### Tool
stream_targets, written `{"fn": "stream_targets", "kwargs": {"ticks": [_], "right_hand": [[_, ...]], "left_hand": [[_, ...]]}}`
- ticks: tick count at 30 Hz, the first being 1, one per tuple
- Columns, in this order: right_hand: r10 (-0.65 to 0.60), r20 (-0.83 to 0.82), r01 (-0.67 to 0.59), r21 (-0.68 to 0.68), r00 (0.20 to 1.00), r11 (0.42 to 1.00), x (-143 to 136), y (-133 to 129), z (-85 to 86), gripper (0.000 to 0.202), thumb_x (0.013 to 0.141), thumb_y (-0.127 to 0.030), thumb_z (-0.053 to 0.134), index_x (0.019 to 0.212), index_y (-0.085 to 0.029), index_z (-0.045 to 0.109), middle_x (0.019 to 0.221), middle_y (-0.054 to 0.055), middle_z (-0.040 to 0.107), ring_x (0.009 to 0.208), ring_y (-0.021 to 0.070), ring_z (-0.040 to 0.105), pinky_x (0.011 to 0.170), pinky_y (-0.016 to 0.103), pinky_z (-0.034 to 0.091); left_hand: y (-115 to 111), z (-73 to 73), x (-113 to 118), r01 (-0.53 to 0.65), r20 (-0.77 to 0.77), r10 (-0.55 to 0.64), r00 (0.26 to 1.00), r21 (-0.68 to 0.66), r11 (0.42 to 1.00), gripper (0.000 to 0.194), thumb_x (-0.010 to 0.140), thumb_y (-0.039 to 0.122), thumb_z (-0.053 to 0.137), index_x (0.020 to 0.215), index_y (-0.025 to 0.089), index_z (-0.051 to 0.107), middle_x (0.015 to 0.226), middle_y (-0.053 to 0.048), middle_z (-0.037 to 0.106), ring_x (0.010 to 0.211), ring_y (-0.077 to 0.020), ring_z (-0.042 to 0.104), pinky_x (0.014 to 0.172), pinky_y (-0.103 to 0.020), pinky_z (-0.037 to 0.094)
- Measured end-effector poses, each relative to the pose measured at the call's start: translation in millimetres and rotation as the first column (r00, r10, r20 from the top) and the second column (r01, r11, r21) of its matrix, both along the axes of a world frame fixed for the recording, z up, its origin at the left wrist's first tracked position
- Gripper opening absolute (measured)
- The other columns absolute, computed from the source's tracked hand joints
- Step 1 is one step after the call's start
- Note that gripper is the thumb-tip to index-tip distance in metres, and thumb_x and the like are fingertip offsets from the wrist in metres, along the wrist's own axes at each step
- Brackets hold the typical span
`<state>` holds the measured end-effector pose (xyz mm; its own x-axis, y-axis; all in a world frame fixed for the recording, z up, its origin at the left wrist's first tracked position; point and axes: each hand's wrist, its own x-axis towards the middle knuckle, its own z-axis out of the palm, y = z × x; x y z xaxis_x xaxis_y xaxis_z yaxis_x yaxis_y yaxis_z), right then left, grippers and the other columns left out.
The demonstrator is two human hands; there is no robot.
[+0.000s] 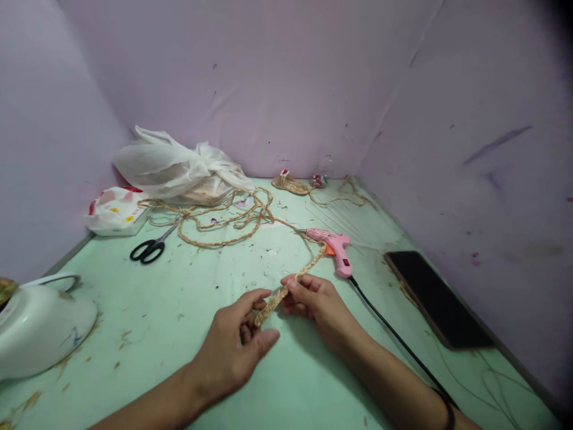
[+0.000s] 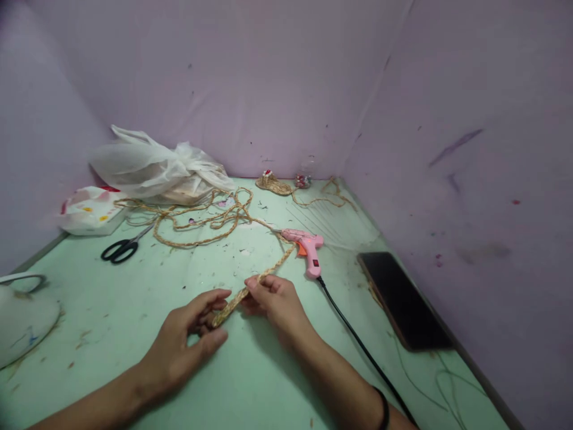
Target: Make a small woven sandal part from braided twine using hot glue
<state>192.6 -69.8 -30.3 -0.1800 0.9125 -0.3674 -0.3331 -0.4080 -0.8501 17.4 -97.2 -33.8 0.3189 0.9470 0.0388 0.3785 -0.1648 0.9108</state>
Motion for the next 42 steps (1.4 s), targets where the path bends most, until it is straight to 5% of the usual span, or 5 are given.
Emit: {"fn": "stream_targets", "kwargs": {"ticks": [6,20,32,37,42], "right_hand": [[-0.011,0.076,0.001,0.125,0.997,0.992,-5.3,-4.5,4.6,0.04,0.058,-0.046,0.077,0.074,-0.012,0.064,0.064,0.001,0.065,0.061,0.0126,0.061,0.059,0.024,0.051],[-0.057,0.034,0.054,0.082,0.998,0.995,-14.5,-6.3,-2.1,0.041,0.051,-0.047,0.079,0.063,-0.012,0.06,0.056,0.001,0.063,0.051,0.0119,0.059,0.053,0.024,0.052],[-0.138,0.274,0.134,0.034,0.952,0.99,-11.5,1.4,-2.8,0.039,0.062,-0.05,0.071,0.056,-0.015,0.053,0.049,-0.001,0.059,0.039,0.0088,0.052,0.04,0.021,0.046],[0.076,0.791,-0.19,0.052,0.608,0.98,5.0,-1.1,-5.5,0.043,0.079,-0.048,0.052,0.048,-0.017,0.052,0.04,0.0,0.052,0.034,0.0108,0.045,0.036,0.023,0.034],[-0.412,0.753,-0.498,0.652,0.514,0.572,7.7,-2.5,-7.0,0.011,0.081,-0.021,0.055,0.081,-0.018,0.066,0.076,0.005,0.065,0.071,0.0172,0.058,0.063,0.028,0.045]], "left_hand": [[3.4,10.8,8.8,0.004,0.13,0.062,0.99,-0.451,0.893,0.035,0.069,0.045,0.059,0.077,0.011,0.062,0.059,-0.002,0.057,0.037,-0.0054,0.039,0.036,-0.018,0.028],[1.8,11.4,9.5,0.012,-0.001,-0.013,1.0,-0.373,0.928,0.035,0.072,0.042,0.049,0.049,0.015,0.048,0.034,0.004,0.041,0.032,-0.0056,0.034,0.038,-0.019,0.027],[9.0,7.7,5.4,-0.072,0.102,0.129,0.986,-0.44,0.895,0.039,0.067,0.045,0.057,0.087,0.011,0.059,0.054,0.003,0.053,0.034,-0.0066,0.04,0.034,-0.018,0.028],[21.5,19.7,-7.2,-0.053,-0.283,-0.076,0.956,-0.421,0.906,0.025,0.07,0.031,0.047,0.069,0.014,0.065,0.047,0.002,0.05,0.039,-0.0096,0.041,0.042,-0.021,0.027],[19.4,34.6,-20.4,-0.028,-0.648,-0.068,0.759,-0.137,0.99,0.029,0.072,0.036,0.053,0.093,0.023,0.069,0.067,-0.003,0.063,0.063,-0.019,0.056,0.055,-0.025,0.033]]}}
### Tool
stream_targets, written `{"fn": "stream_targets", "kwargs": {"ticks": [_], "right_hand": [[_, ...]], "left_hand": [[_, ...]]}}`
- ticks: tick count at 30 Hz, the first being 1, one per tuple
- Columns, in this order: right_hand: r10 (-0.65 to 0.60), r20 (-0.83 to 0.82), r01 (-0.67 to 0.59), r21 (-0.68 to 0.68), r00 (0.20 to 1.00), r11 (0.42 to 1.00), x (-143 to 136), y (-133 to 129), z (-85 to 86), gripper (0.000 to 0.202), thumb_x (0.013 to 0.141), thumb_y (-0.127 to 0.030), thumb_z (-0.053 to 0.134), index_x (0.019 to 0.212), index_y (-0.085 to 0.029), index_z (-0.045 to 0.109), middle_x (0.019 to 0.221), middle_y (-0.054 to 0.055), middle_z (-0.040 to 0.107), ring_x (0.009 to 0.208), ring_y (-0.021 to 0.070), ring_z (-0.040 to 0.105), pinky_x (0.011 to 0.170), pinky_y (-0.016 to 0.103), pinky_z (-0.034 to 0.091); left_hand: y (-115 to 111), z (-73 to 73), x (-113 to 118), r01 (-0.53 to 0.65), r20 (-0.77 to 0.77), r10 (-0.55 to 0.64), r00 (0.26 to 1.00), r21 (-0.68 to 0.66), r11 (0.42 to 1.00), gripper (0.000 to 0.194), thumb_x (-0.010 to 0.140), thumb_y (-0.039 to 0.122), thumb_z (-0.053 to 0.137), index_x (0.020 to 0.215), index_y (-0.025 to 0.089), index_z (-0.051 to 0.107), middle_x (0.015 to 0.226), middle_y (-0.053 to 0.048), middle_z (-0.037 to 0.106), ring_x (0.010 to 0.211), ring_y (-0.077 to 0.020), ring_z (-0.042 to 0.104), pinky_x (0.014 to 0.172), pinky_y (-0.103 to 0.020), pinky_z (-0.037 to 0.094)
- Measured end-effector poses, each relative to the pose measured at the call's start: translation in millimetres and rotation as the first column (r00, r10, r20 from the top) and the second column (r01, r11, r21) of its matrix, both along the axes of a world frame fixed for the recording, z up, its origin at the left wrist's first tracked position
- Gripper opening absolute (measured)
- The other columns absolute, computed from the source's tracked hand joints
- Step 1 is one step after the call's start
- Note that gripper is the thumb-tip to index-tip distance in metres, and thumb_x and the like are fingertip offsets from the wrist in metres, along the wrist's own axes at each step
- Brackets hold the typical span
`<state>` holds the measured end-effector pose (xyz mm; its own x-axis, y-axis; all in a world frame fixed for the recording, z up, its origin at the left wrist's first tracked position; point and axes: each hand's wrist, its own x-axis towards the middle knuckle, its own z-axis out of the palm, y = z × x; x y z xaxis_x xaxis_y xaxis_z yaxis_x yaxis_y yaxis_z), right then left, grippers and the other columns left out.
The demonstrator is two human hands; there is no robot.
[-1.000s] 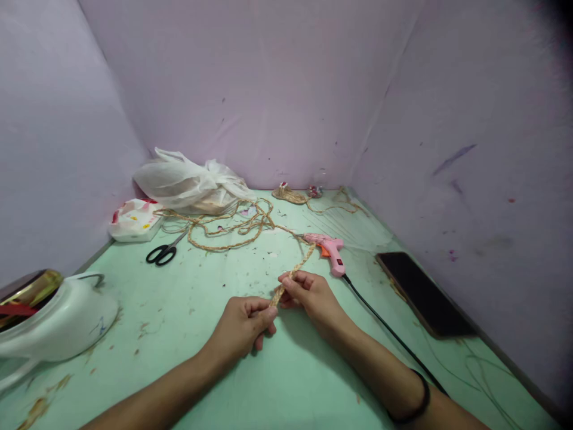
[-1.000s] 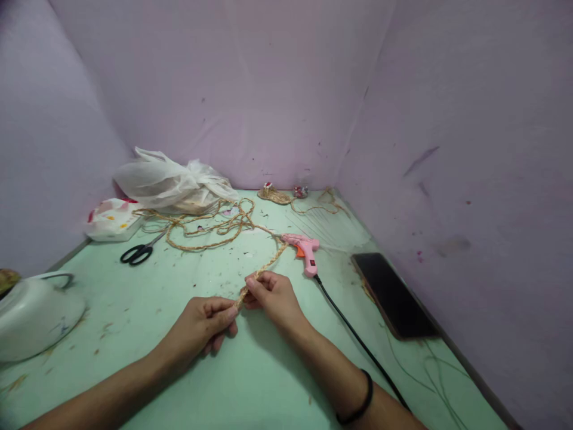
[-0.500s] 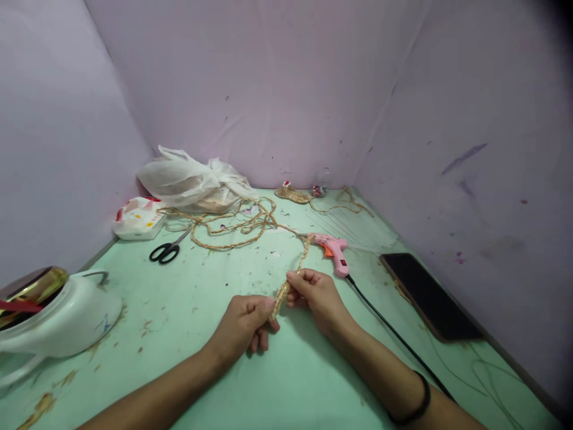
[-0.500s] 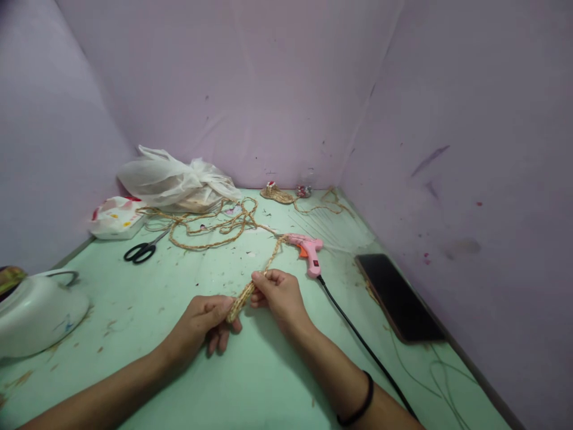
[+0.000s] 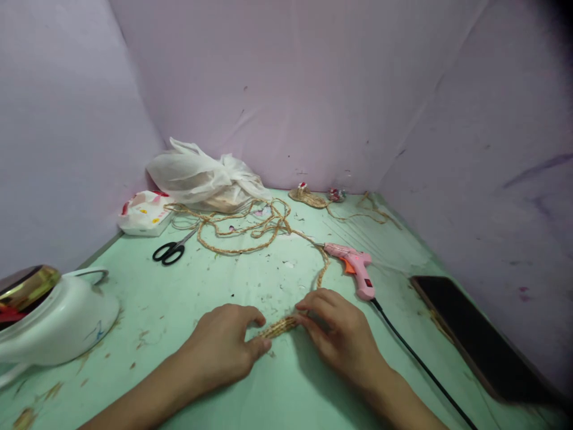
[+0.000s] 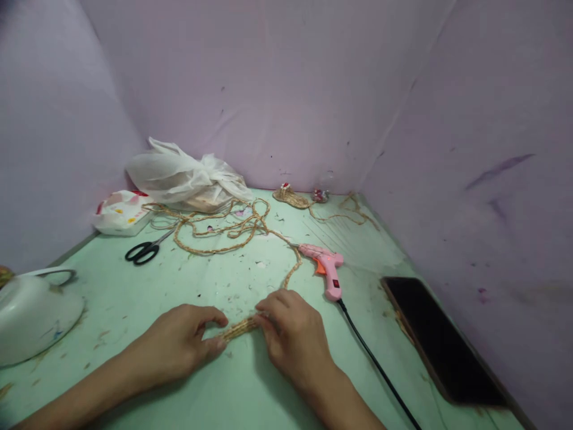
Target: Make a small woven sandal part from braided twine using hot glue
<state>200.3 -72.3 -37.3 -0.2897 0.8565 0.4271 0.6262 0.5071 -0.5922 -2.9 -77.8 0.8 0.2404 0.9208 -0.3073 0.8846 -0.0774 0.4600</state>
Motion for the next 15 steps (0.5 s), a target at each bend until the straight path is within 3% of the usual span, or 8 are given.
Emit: {"fn": "stream_targets", "kwargs": {"ticks": [2,4,6,9,12,15], "right_hand": [[0.152,0.04,-0.157,0.173,0.988,0.972,-4.2,2.2,-0.1,0.014,0.081,-0.012,0.053,0.083,-0.018,0.065,0.082,0.006,0.065,0.077,0.0175,0.056,0.07,0.032,0.044],[0.235,0.116,-0.257,0.229,0.965,0.939,-7.4,5.3,-0.8,0.017,0.081,-0.007,0.052,0.081,-0.019,0.064,0.079,0.005,0.065,0.075,0.0171,0.054,0.071,0.034,0.042],[0.277,0.177,-0.313,0.225,0.944,0.923,-8.0,7.9,-2.5,0.019,0.08,-0.005,0.05,0.081,-0.019,0.063,0.076,0.003,0.065,0.073,0.0166,0.054,0.073,0.036,0.042],[0.285,0.209,-0.322,0.172,0.935,0.931,-5.7,9.0,-6.3,0.021,0.083,-0.006,0.048,0.084,-0.02,0.063,0.076,0.003,0.064,0.072,0.0155,0.054,0.081,0.039,0.042],[0.303,0.229,-0.335,0.115,0.925,0.935,-3.9,8.9,-8.1,0.017,0.086,-0.009,0.047,0.086,-0.017,0.062,0.078,0.005,0.065,0.07,0.0149,0.054,0.068,0.03,0.046],[0.261,0.262,-0.31,0.165,0.929,0.936,-6.0,10.6,-7.8,0.017,0.086,-0.008,0.047,0.088,-0.014,0.063,0.079,0.006,0.065,0.068,0.0152,0.054,0.059,0.026,0.045]], "left_hand": [[-6.1,-5.1,-2.2,0.0,-0.037,0.004,0.999,0.091,0.996,0.028,0.075,0.033,0.052,0.097,0.023,0.066,0.071,-0.003,0.064,0.065,-0.02,0.058,0.058,-0.027,0.036],[-13.7,-17.9,-1.6,0.065,0.007,-0.068,0.998,0.238,0.969,0.02,0.078,0.025,0.046,0.087,0.023,0.063,0.073,-0.003,0.062,0.062,-0.0179,0.056,0.057,-0.027,0.037],[-21.0,-34.5,2.1,0.136,0.04,-0.168,0.985,0.417,0.899,0.017,0.076,0.018,0.042,0.073,0.022,0.059,0.071,-0.003,0.058,0.057,-0.0163,0.052,0.052,-0.026,0.035],[-27.5,-53.6,9.1,0.149,0.004,-0.192,0.981,0.613,0.776,0.017,0.07,0.01,0.04,0.068,0.02,0.054,0.065,-0.004,0.052,0.054,-0.0173,0.046,0.047,-0.026,0.032],[-24.4,-56.5,10.1,0.173,-0.022,-0.215,0.976,0.678,0.715,0.019,0.066,0.005,0.039,0.067,0.019,0.051,0.064,-0.004,0.05,0.055,-0.0178,0.044,0.047,-0.027,0.034],[-12.3,-48.8,4.0,0.222,-0.07,-0.245,0.967,0.705,0.674,0.024,0.066,0.001,0.038,0.073,0.017,0.054,0.068,-0.005,0.052,0.062,-0.0181,0.047,0.052,-0.028,0.039]]}}
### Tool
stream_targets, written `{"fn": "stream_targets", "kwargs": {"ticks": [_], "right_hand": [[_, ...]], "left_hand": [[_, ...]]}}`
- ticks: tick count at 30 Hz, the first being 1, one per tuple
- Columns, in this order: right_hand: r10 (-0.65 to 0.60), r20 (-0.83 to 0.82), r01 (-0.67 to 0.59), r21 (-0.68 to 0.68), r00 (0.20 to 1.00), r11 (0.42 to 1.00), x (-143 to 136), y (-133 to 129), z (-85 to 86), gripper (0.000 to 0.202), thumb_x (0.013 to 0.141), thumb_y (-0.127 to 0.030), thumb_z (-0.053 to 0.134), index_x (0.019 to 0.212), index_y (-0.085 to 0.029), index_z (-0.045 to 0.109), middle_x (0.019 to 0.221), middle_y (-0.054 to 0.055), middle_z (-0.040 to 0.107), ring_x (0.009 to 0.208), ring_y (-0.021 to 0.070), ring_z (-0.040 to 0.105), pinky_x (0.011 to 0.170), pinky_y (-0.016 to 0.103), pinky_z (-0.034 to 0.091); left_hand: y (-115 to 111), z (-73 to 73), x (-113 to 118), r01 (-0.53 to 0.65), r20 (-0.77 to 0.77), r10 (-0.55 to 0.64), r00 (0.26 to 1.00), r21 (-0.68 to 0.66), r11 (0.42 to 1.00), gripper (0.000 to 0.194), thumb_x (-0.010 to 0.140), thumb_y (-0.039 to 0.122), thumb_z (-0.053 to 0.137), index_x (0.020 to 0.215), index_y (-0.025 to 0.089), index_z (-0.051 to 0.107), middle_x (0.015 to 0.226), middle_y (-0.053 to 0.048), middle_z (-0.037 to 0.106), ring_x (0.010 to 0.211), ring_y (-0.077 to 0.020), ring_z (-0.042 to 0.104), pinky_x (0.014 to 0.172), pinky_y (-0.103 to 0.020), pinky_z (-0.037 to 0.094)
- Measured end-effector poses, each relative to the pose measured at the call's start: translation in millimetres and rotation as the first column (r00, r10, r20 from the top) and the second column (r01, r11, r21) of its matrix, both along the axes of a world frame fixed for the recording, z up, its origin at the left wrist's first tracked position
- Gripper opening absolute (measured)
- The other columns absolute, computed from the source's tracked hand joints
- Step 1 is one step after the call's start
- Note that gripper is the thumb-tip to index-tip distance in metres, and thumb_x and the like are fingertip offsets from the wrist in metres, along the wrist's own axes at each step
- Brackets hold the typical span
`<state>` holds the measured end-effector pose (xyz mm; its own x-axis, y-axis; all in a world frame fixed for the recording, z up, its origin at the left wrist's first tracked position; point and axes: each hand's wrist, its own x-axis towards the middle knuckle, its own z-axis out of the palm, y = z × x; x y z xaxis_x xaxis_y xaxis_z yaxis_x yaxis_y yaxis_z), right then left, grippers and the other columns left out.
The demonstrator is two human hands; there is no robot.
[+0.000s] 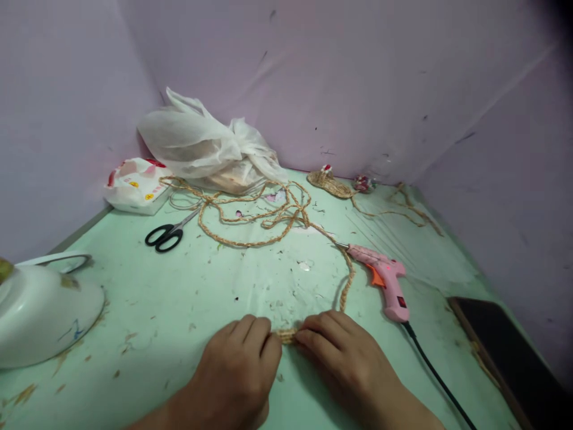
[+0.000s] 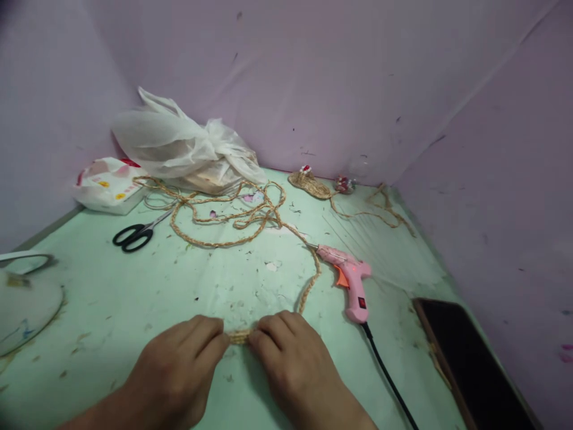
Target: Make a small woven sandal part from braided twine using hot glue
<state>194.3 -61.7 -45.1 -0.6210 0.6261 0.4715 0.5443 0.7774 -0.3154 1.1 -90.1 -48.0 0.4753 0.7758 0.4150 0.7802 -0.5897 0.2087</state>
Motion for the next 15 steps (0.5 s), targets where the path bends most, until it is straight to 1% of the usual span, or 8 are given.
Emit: {"fn": "stream_targets", "kwargs": {"ticks": [1,3,6,9,11,15], "right_hand": [[-0.023,-0.011,0.023,0.02,1.0,1.0,-1.6,0.9,0.0,0.018,0.086,-0.006,0.047,0.087,-0.014,0.063,0.078,0.006,0.065,0.068,0.0152,0.054,0.059,0.026,0.046],[-0.076,-0.044,0.077,0.009,0.996,0.997,-5.5,2.6,-1.1,0.018,0.084,-0.005,0.047,0.085,-0.014,0.064,0.078,0.006,0.065,0.068,0.0154,0.055,0.06,0.026,0.046],[-0.13,-0.08,0.129,-0.018,0.988,0.992,-10.8,3.0,-6.2,0.021,0.084,-0.005,0.045,0.082,-0.014,0.065,0.077,0.007,0.065,0.07,0.0167,0.055,0.062,0.028,0.048],[-0.143,-0.114,0.145,0.008,0.983,0.989,-12.5,1.3,-12.5,0.025,0.087,-0.006,0.041,0.084,-0.013,0.065,0.078,0.008,0.066,0.07,0.0167,0.055,0.063,0.029,0.049],[-0.152,-0.123,0.153,0.001,0.981,0.988,-11.6,0.5,-15.3,0.028,0.09,-0.01,0.037,0.084,-0.013,0.064,0.076,0.007,0.065,0.067,0.0154,0.055,0.06,0.026,0.048],[-0.174,-0.03,0.173,-0.033,0.984,0.984,-9.1,0.2,-16.9,0.031,0.095,-0.019,0.033,0.09,-0.018,0.064,0.076,0.005,0.066,0.066,0.0144,0.058,0.061,0.024,0.047]], "left_hand": [[4.7,2.7,-2.4,0.002,-0.011,-0.002,1.0,0.011,1.0,0.025,0.066,0.0,0.038,0.075,0.017,0.055,0.07,-0.005,0.053,0.064,-0.0183,0.048,0.055,-0.029,0.041],[12.7,6.1,-5.7,-0.009,-0.008,0.009,1.0,0.012,1.0,0.027,0.068,-0.001,0.038,0.077,0.017,0.057,0.072,-0.005,0.054,0.067,-0.0186,0.049,0.057,-0.029,0.041],[18.4,5.7,-5.6,-0.021,-0.007,0.021,1.0,-0.023,1.0,0.025,0.071,0.002,0.039,0.077,0.016,0.059,0.072,-0.006,0.055,0.067,-0.0194,0.048,0.055,-0.03,0.039],[19.6,1.1,-1.9,-0.013,-0.005,0.014,1.0,0.032,0.999,0.026,0.074,0.004,0.037,0.076,0.016,0.06,0.07,-0.006,0.054,0.067,-0.0199,0.046,0.059,-0.033,0.038],[20.7,-3.1,-0.4,-0.02,0.037,0.018,0.999,0.072,0.997,0.026,0.076,0.006,0.036,0.077,0.016,0.06,0.069,-0.005,0.055,0.066,-0.0188,0.045,0.065,-0.034,0.037],[24.8,-11.8,-1.8,-0.039,0.058,0.034,0.998,0.078,0.996,0.024,0.084,0.011,0.039,0.078,0.019,0.06,0.069,-0.001,0.056,0.067,-0.0156,0.045,0.08,-0.037,0.033]]}}
